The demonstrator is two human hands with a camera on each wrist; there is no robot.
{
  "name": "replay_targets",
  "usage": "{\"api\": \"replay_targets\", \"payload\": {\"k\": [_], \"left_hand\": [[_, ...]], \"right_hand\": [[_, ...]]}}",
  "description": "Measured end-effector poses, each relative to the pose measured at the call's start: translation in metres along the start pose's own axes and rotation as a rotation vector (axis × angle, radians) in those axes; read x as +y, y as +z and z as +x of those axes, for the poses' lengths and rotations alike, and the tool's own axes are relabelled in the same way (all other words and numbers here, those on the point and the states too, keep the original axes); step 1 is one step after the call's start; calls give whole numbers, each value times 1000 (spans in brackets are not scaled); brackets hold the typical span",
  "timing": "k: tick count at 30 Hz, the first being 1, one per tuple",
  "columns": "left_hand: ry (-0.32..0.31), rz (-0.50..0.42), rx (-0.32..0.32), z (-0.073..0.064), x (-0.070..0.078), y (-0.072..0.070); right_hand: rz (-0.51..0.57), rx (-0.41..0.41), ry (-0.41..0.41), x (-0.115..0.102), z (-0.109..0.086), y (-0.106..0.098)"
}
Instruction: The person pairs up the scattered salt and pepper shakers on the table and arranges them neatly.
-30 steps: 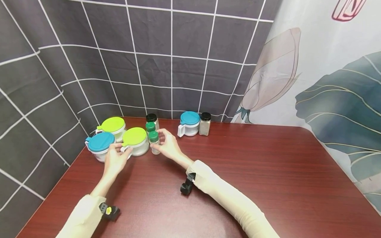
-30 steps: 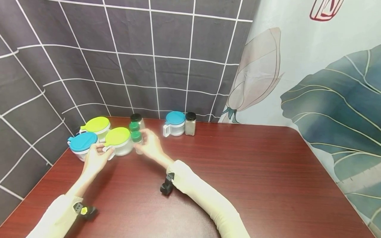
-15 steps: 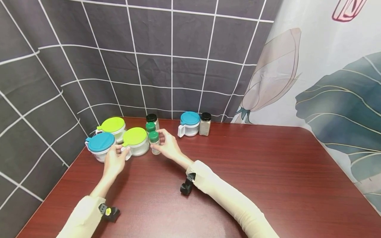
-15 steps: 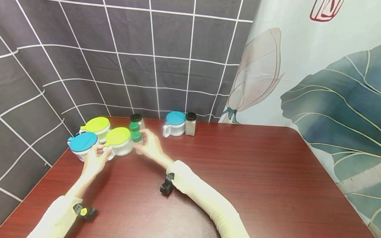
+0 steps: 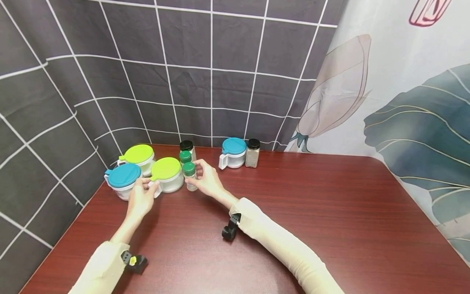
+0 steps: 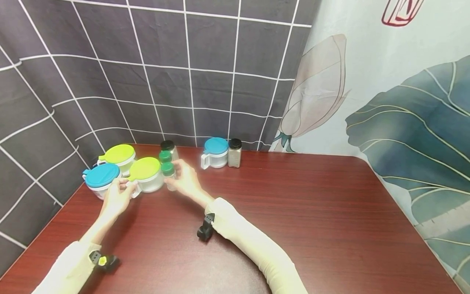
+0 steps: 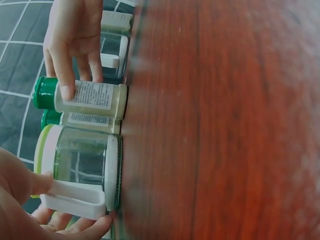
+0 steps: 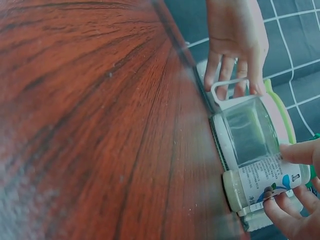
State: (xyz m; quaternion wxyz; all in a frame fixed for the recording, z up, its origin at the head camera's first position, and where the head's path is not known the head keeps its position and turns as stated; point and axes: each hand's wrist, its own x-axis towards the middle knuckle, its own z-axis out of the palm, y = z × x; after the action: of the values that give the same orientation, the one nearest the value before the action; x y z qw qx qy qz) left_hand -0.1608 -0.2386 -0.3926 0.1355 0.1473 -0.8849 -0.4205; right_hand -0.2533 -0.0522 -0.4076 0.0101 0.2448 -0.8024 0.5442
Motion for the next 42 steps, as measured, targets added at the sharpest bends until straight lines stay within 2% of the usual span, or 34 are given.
{"api": "replay_targets", "payload": {"k": [12, 22, 32, 42], "left_hand": [[-36, -25, -35, -2, 1, -3], [-59, -38, -13, -3, 1, -3], [-28, -34, 1, -8, 3, -4], [-27, -31, -6, -13, 7, -5]], "right_hand": [[-43, 5, 2, -2, -3, -1], [-44, 19, -13, -2, -5, -3], [-37, 36, -14, -4, -8, -7], [-30, 23, -10, -9, -13, -14]]}}
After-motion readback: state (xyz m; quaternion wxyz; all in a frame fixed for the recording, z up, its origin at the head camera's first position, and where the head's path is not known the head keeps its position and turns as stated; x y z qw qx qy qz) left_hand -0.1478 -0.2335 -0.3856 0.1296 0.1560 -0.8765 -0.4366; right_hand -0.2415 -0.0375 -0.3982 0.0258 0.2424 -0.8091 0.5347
